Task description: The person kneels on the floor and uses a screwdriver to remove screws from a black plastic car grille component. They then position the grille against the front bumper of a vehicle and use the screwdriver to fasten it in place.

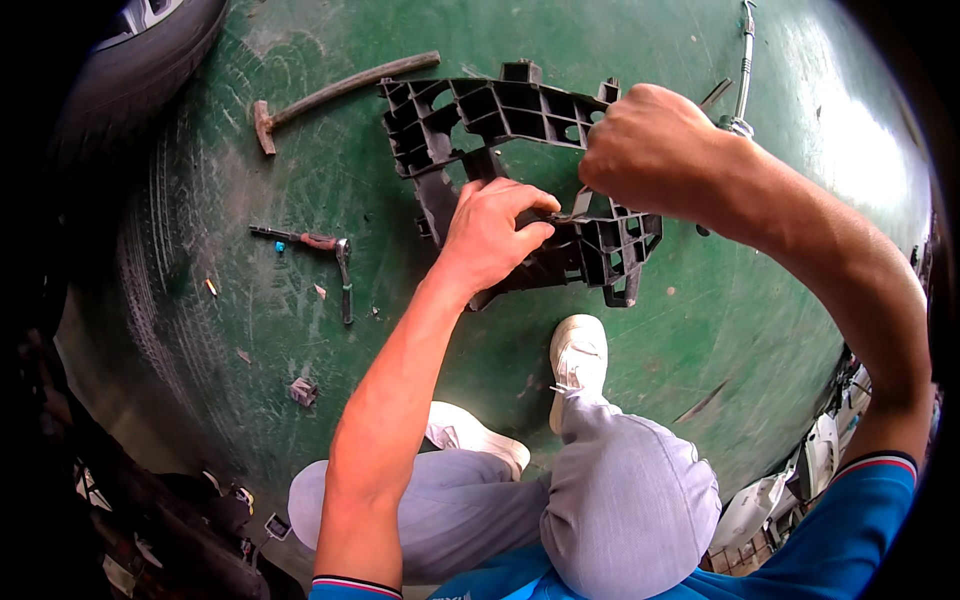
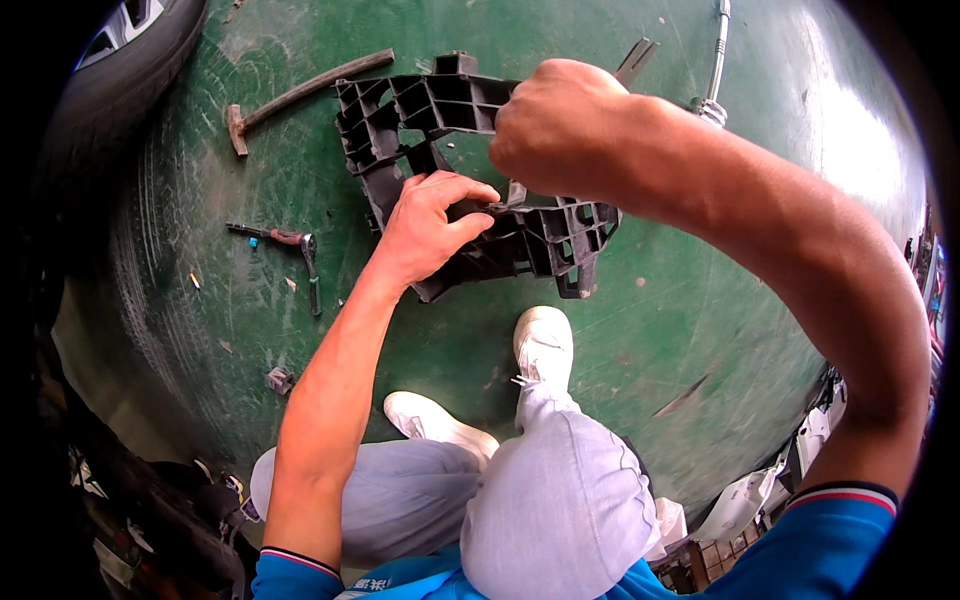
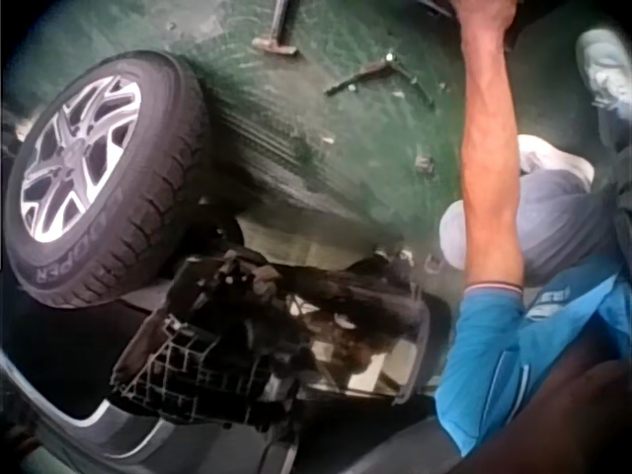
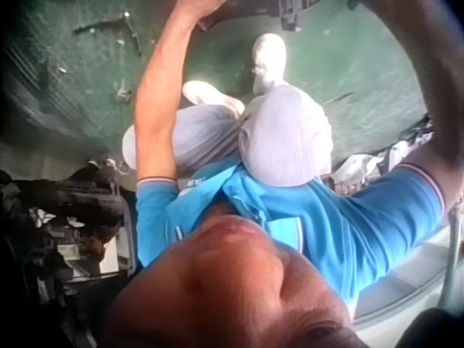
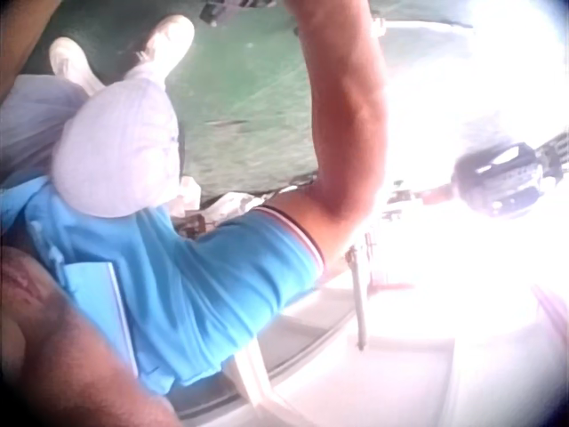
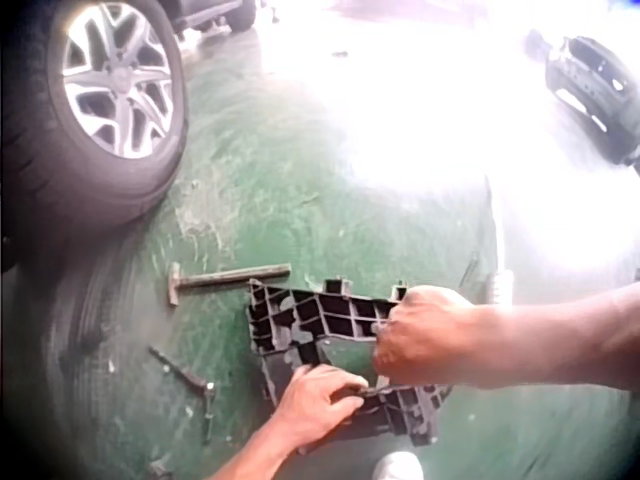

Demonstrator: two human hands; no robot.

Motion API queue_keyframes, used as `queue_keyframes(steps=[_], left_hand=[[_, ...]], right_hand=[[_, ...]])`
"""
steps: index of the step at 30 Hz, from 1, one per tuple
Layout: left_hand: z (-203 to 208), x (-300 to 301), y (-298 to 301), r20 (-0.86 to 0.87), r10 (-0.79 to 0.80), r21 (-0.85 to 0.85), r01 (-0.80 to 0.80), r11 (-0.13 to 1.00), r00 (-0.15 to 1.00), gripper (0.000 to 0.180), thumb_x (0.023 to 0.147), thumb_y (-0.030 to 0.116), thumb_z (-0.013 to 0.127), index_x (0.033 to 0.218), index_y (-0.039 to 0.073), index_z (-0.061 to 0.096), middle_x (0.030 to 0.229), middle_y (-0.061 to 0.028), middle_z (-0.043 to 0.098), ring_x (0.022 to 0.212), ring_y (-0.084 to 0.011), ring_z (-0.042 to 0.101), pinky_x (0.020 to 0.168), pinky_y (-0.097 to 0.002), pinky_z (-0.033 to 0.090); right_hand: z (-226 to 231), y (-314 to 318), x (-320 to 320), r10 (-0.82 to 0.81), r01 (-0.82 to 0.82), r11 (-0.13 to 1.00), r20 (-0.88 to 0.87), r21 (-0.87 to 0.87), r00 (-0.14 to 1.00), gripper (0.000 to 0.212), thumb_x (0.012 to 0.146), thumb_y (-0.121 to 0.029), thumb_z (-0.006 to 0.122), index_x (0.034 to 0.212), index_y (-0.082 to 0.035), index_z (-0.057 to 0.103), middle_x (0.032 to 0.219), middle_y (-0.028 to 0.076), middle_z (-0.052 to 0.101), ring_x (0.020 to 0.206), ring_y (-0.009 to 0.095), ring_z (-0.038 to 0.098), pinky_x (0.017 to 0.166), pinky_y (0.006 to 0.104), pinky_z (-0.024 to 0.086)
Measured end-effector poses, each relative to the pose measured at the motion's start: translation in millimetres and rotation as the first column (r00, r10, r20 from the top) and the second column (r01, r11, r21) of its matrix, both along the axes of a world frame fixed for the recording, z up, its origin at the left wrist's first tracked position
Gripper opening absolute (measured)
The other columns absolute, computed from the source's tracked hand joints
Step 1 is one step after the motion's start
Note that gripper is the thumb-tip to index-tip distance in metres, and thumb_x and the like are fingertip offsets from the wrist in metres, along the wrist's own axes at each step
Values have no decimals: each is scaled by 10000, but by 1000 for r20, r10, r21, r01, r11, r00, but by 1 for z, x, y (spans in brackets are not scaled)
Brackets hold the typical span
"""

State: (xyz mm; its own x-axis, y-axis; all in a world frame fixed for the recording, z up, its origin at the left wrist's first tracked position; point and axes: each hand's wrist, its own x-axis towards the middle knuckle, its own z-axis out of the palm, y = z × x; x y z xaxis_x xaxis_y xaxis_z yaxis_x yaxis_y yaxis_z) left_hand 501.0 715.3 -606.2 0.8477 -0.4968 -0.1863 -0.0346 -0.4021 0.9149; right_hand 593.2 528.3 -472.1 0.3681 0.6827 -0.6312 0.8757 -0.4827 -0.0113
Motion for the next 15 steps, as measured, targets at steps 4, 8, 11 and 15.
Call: queue_keyframes(steps=[4, 8, 11, 15], left_hand=[[2, -3, -2, 12, 32, 5, -33, 999, 999, 228, 773, 161, 751, 978, 64, 725, 979, -69, 717, 964, -243, 647, 1006, -406, 386], [5, -5, -2, 56, 33, 28, -35, 999, 998, 230, 770, 186, 767, 962, 69, 720, 951, -67, 706, 939, -242, 642, 1002, -416, 384], [3, -8, -5, 166, 30, 77, -43, 996, 986, 254, 760, 219, 788, 964, 80, 725, 911, -66, 699, 922, -241, 640, 974, -430, 394], [-5, -12, -10, 195, 43, 97, -63, 993, 980, 273, 753, 250, 803, 975, 106, 738, 849, -65, 692, 893, -235, 646, 972, -460, 399]], right_hand=[[0, 10, -18, -35, 36, 998, 20, -53, 999, 68, 762, -149, 714, 707, -118, 742, 720, 40, 718, 746, 234, 729, 614, 374, 546], [-13, 10, -41, -118, 123, 987, 58, -104, 991, 98, 793, -159, 701, 699, -154, 730, 718, 15, 719, 716, 205, 721, 588, 353, 521], [-20, -2, -50, -268, 274, 957, 73, -93, 961, 71, 789, -156, 697, 723, -149, 723, 733, 27, 725, 723, 212, 726, 583, 361, 526], [-17, -3, -61, -418, 425, 903, 103, -66, 903, 62, 803, -163, 683, 765, -130, 718, 754, 52, 731, 724, 231, 731, 571, 368, 531]])
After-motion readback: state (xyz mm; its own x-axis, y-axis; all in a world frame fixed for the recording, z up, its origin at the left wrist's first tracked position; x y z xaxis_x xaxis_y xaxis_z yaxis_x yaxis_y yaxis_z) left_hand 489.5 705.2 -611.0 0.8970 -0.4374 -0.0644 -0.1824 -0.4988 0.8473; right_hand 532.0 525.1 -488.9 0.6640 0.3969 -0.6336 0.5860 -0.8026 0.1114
